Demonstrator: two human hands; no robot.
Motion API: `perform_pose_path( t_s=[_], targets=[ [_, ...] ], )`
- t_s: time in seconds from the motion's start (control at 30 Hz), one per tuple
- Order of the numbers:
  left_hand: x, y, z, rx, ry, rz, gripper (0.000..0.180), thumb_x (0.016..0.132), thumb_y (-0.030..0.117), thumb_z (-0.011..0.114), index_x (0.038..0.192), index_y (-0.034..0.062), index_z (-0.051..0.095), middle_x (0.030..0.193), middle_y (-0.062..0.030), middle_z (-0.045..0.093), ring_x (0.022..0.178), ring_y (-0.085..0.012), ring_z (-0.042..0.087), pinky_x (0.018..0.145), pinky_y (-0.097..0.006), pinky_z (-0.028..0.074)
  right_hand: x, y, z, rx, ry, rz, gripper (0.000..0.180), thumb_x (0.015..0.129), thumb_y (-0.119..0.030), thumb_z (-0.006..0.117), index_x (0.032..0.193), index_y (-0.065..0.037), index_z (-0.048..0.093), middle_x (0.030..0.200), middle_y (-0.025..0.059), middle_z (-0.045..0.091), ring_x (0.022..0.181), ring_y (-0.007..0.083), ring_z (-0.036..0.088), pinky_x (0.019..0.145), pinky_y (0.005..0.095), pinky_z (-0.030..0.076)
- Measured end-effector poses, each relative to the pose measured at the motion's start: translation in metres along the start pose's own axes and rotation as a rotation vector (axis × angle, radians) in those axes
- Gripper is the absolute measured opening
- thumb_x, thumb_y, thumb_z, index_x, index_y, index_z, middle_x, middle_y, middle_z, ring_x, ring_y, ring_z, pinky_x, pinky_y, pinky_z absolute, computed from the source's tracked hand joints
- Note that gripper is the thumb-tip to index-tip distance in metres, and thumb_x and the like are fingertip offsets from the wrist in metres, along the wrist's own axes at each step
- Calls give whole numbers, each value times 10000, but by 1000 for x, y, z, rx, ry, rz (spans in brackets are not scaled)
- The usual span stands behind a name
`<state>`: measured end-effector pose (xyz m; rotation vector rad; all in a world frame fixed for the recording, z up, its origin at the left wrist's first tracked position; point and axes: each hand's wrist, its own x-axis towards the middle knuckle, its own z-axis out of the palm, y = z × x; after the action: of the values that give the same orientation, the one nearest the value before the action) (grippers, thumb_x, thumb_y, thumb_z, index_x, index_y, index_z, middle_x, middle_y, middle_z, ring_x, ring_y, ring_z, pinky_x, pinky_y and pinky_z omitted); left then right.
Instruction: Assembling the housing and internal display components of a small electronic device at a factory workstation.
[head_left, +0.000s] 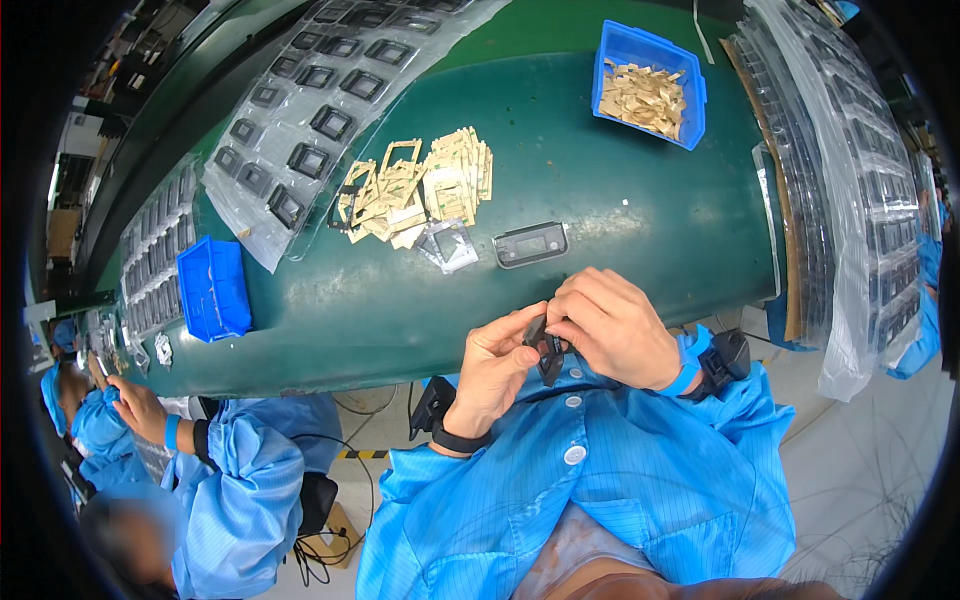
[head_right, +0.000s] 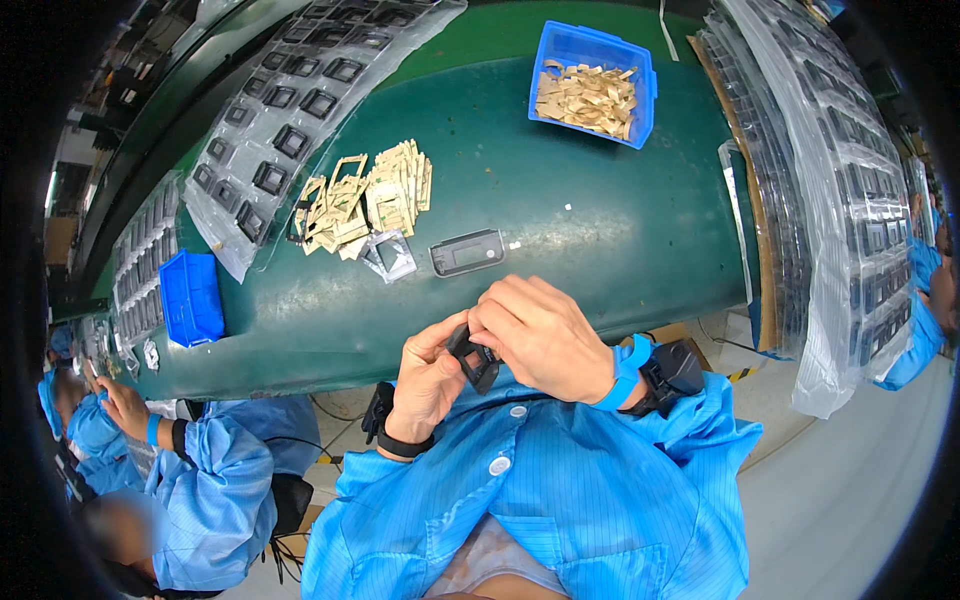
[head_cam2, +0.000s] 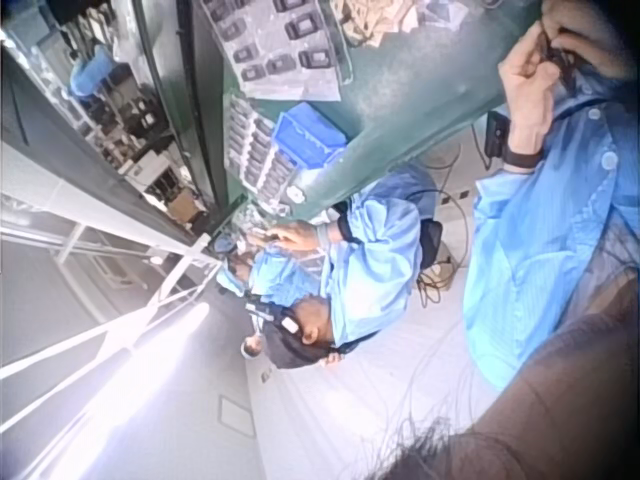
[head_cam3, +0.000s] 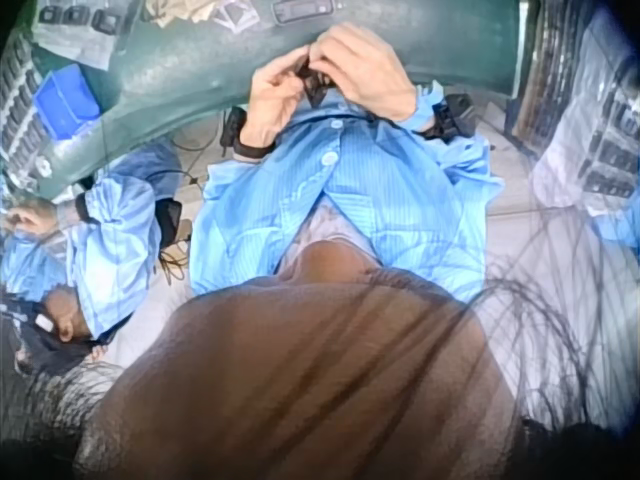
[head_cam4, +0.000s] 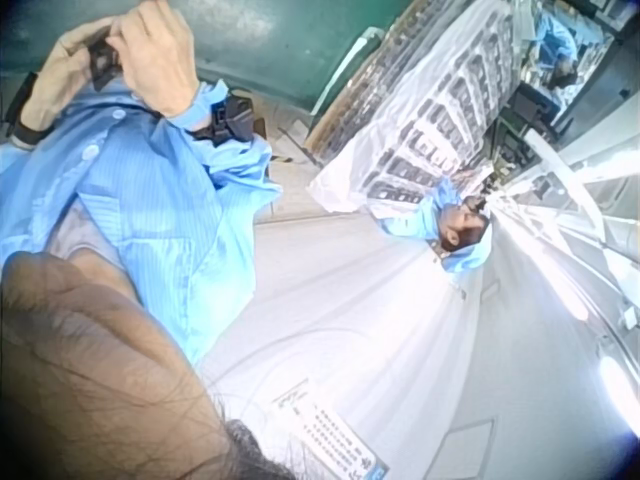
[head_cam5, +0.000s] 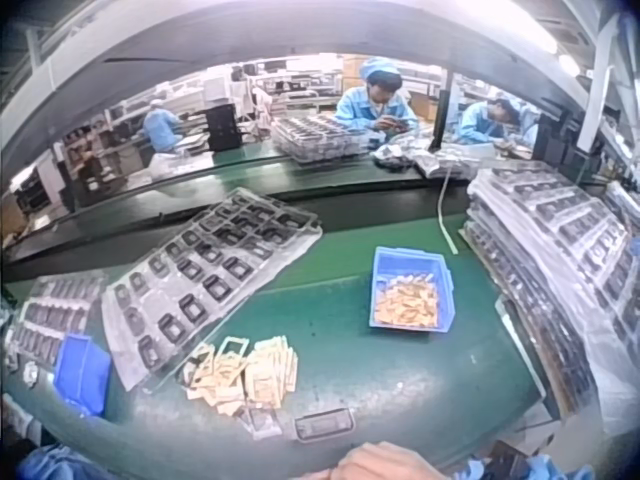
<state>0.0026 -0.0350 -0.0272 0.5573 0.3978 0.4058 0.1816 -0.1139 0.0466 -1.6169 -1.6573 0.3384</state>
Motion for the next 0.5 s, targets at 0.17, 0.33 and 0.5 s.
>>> perform_pose_path(
  t_s=[0.17, 0.33, 0.5],
  targets=[
    [0, 4, 4, -47, 12, -47, 649, 817, 238, 844, 1363, 4, 582, 1263, -114, 665, 1148, -224, 642, 959, -385, 542, -4, -2, 0, -42, -2, -6, 147, 801, -42, 726, 866, -54, 595, 856, 62, 568, 792, 262, 582, 668, 384, 457],
    [0, 3, 3, -31, -13, -45, 643, 822, 228, 841, 1363, 2, 578, 1266, -113, 663, 1149, -219, 641, 975, -395, 541, -3, 0, -5, 83, -5, 25, 145, 812, -49, 739, 904, -41, 628, 896, 75, 600, 812, 275, 598, 703, 388, 480],
    [-1, 3, 2, -26, -23, -39, 626, 819, 211, 843, 1355, 10, 590, 1273, -110, 662, 1156, -218, 639, 982, -396, 544, -2, 1, -5, 167, -14, 44, 153, 801, -54, 758, 908, -33, 651, 886, 80, 609, 829, 284, 608, 722, 388, 498]
  ],
)
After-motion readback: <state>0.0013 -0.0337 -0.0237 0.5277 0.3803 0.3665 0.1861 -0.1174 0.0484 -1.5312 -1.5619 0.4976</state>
